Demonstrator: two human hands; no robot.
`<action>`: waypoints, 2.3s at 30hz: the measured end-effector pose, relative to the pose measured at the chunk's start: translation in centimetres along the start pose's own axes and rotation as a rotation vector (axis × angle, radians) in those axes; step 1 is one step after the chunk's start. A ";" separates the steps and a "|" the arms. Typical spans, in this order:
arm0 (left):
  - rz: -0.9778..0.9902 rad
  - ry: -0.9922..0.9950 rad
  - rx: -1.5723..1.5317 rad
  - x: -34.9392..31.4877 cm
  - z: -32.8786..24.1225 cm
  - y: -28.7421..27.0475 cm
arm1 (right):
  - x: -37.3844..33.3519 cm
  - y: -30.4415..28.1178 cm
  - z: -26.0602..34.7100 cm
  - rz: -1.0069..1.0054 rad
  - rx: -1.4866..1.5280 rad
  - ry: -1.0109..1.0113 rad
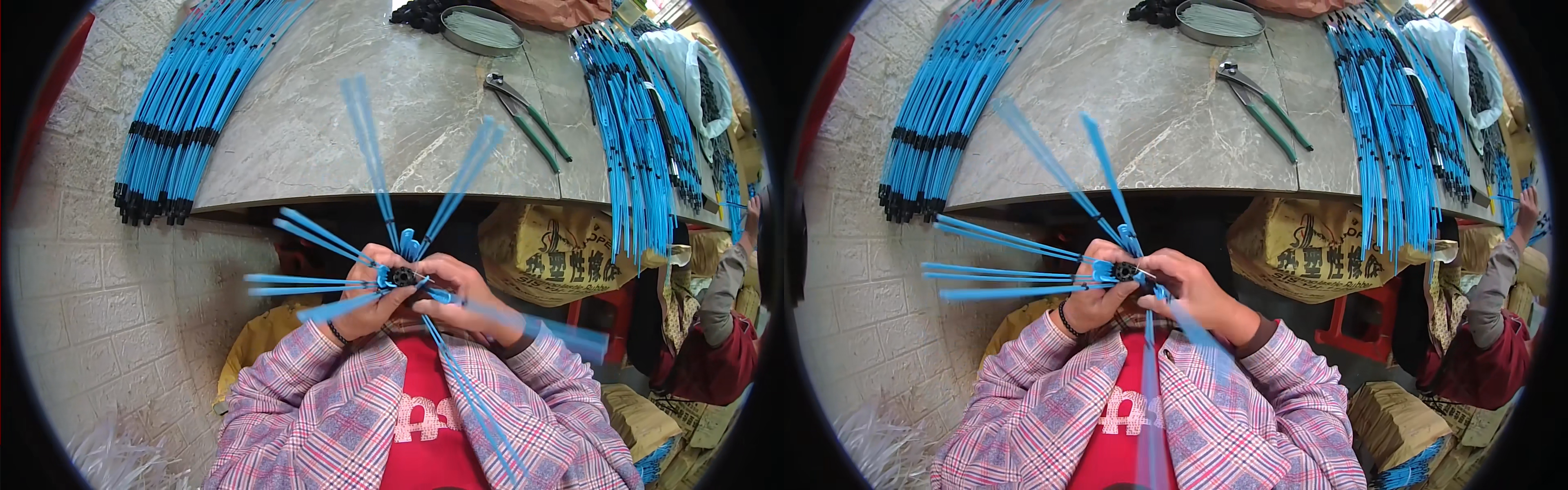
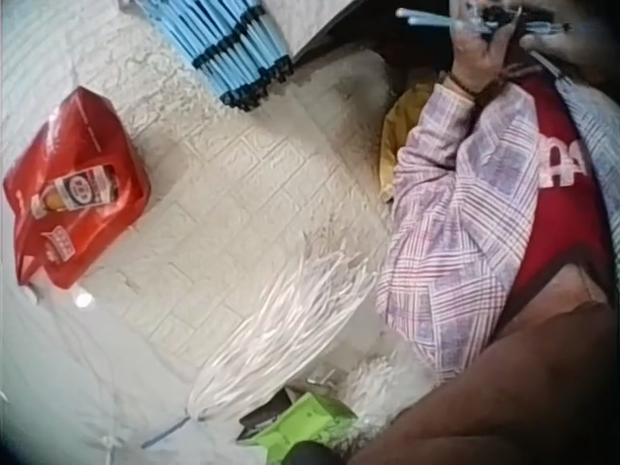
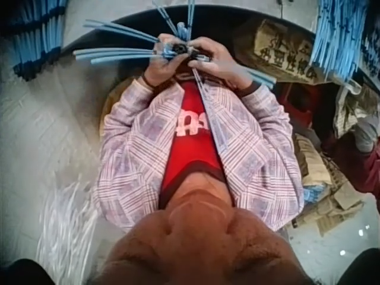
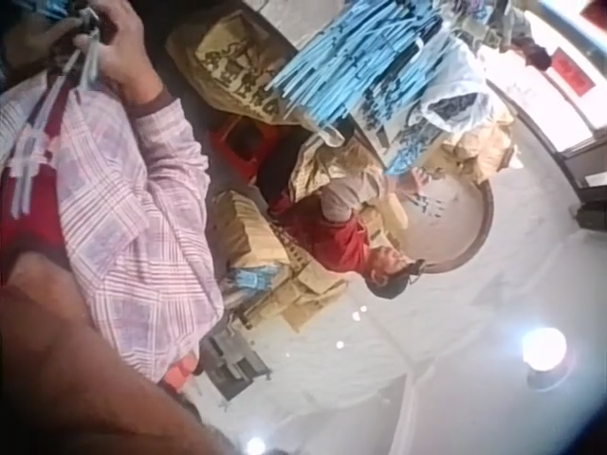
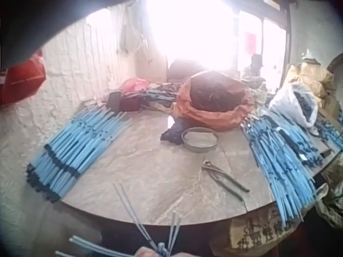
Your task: Bundling blue plastic components together using plastic ties and tightening them with a tool.
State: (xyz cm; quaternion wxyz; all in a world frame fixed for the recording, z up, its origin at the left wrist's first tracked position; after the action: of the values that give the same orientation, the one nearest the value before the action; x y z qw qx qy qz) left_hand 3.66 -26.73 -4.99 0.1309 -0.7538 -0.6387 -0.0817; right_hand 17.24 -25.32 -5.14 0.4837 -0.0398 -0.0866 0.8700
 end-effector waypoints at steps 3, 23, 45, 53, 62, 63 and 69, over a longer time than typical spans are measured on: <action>0.197 0.060 -0.070 -0.2 0.1 0.8 | -0.7 -0.2 -2.7 0.126 0.452 0.257; 0.363 -0.049 -0.113 -0.3 0.9 1.3 | -0.2 0.7 -2.9 -0.048 -0.167 0.019; 0.151 0.036 -0.035 -0.6 2.2 1.2 | -1.1 1.8 -4.4 -0.064 0.437 0.461; 0.174 -0.005 -0.030 -0.5 2.5 1.3 | -0.6 -0.7 3.2 -0.312 -0.704 -0.576; 0.236 -0.085 -0.134 -0.5 2.5 1.4 | -0.7 0.0 5.2 -0.132 -1.022 -0.839; 0.238 -0.083 -0.155 -0.5 2.4 1.4 | -0.5 0.0 5.3 -0.107 -1.025 -0.842; 0.248 -0.028 -0.084 -0.8 2.6 1.2 | 0.4 0.7 4.5 -0.055 -0.900 -0.632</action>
State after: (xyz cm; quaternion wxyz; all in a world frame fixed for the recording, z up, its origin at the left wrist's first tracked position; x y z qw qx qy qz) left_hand 4.64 -26.88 -7.78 0.0992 -0.8328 -0.5386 -0.0809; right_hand 15.70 -25.82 -0.81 0.3918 0.0229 -0.5921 0.7039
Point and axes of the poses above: each hand's wrist, its own x-axis towards the middle knuckle, its own y-axis out of the palm, z = x × y, the point moved 8 cm from there along x, towards the middle knuckle, and after that the axes turned 15 degrees about -x, right-handed, at the moved point
